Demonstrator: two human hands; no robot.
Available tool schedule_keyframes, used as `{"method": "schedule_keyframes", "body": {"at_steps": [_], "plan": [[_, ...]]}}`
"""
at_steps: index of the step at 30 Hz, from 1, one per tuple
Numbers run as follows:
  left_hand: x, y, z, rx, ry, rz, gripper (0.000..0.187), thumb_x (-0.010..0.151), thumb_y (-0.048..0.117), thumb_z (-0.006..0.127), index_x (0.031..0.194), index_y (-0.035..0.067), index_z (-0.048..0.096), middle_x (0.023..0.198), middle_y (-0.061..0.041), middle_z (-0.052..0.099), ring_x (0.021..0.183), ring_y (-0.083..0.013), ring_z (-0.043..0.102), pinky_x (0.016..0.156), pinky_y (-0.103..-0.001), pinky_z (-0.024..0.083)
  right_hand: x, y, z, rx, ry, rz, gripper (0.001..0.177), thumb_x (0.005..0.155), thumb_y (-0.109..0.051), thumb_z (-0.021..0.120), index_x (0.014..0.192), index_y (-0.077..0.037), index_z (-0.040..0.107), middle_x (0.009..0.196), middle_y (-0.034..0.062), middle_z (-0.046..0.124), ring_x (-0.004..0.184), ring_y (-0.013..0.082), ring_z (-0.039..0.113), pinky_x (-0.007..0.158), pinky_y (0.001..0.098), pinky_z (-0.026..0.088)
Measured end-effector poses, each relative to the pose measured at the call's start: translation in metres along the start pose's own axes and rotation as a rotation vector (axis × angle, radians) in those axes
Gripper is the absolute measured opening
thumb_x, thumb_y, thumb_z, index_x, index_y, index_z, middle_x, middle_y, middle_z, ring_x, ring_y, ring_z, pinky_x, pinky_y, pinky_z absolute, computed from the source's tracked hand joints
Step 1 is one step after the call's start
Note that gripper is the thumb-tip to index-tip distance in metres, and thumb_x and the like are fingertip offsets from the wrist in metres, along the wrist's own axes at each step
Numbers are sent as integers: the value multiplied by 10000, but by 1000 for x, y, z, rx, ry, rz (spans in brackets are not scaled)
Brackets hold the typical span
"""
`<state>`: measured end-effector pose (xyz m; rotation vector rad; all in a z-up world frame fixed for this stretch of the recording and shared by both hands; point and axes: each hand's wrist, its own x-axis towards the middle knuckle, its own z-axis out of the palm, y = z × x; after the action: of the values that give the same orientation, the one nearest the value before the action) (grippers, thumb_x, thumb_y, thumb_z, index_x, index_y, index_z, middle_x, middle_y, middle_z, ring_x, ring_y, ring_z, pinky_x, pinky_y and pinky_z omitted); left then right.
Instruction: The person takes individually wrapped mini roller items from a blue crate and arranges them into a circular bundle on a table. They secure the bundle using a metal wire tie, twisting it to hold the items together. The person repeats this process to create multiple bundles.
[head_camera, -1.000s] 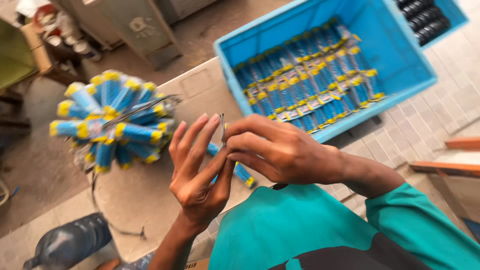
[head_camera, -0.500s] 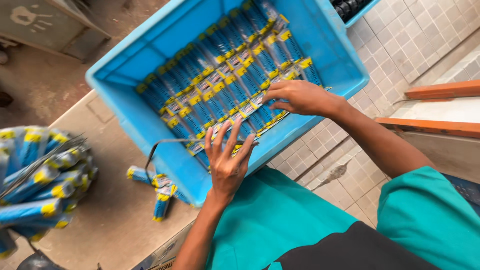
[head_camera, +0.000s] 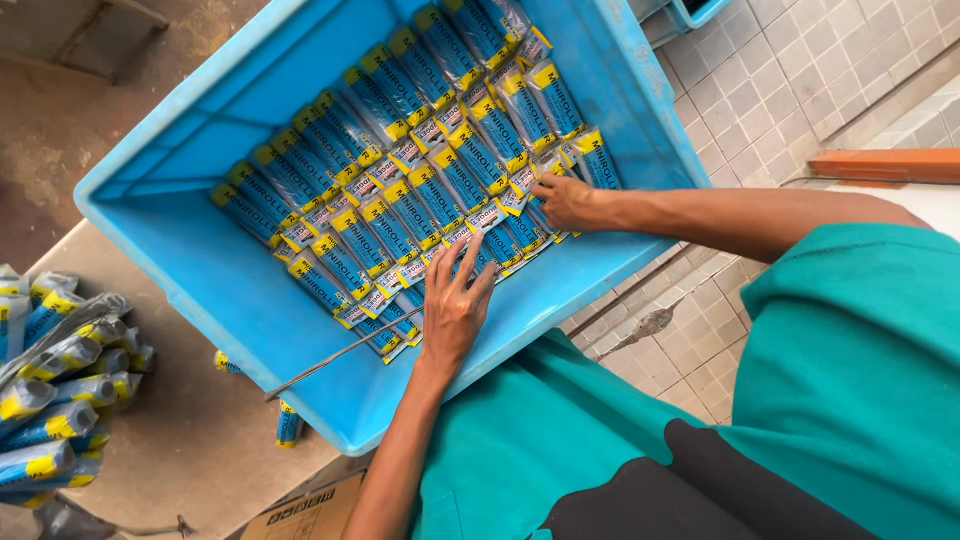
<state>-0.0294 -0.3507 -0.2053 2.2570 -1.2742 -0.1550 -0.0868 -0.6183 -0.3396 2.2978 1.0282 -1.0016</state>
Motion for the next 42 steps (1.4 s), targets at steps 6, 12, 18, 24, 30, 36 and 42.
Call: {"method": "schedule_keyframes", "body": {"at_steps": [6,12,18,24,30,36,42], "plan": [[0,-2,-1,-48,23,-63,111,883,138,735,992,143,751,1397,-85,571,1309,-283,511,1100,-502,391,-11,-2,-13,45,76,2,229,935,-163,575,1089,-224,733,1125,-7,684,1317,346,369,979,529,297],[-3,-9,-1,-59,10,-48,113,886,140,729,997,151,752,1386,-98,578,1312,-289,506,1115,-515,376,-23,9,-62,256,548,87,108,794,-103,672,823,-146,766,1010,24,668,1042,303,470,822,462,352],[-22,-27,-39,-18,137,-68,128,912,137,707,1033,164,739,1410,-87,555,1307,-279,505,1108,-494,402,-47,21,-143,547,632,115,366,719,-270,796,1058,-179,694,1049,29,604,1046,270,493,925,484,331],[-57,-39,-101,-23,393,-124,170,906,79,717,1069,118,743,1294,-96,629,1183,-278,585,1041,-491,445,-72,22,-242,1236,589,31,387,871,-309,672,1194,-105,610,1027,175,551,958,484,588,833,577,437],[-108,-57,-162,36,662,-158,217,833,63,782,1036,135,758,1010,-16,754,1013,-210,688,1061,-464,436,-66,-27,-352,1402,737,54,556,824,-448,725,1208,-75,577,1063,208,646,1011,451,633,876,568,497],[-175,-79,-231,76,790,-145,221,877,53,741,1096,81,735,916,-60,768,1091,-230,687,1087,-487,392,-36,-103,-441,1464,905,10,525,836,-375,756,1234,-116,532,1028,174,646,966,404,668,860,538,533],[-237,-104,-281,96,852,-86,230,879,43,726,1109,47,717,936,-49,761,1114,-256,678,1096,-529,378,-26,-154,-516,1324,1033,-113,436,918,-313,633,1338,-203,598,1164,147,643,1060,376,647,861,529,519]]}}
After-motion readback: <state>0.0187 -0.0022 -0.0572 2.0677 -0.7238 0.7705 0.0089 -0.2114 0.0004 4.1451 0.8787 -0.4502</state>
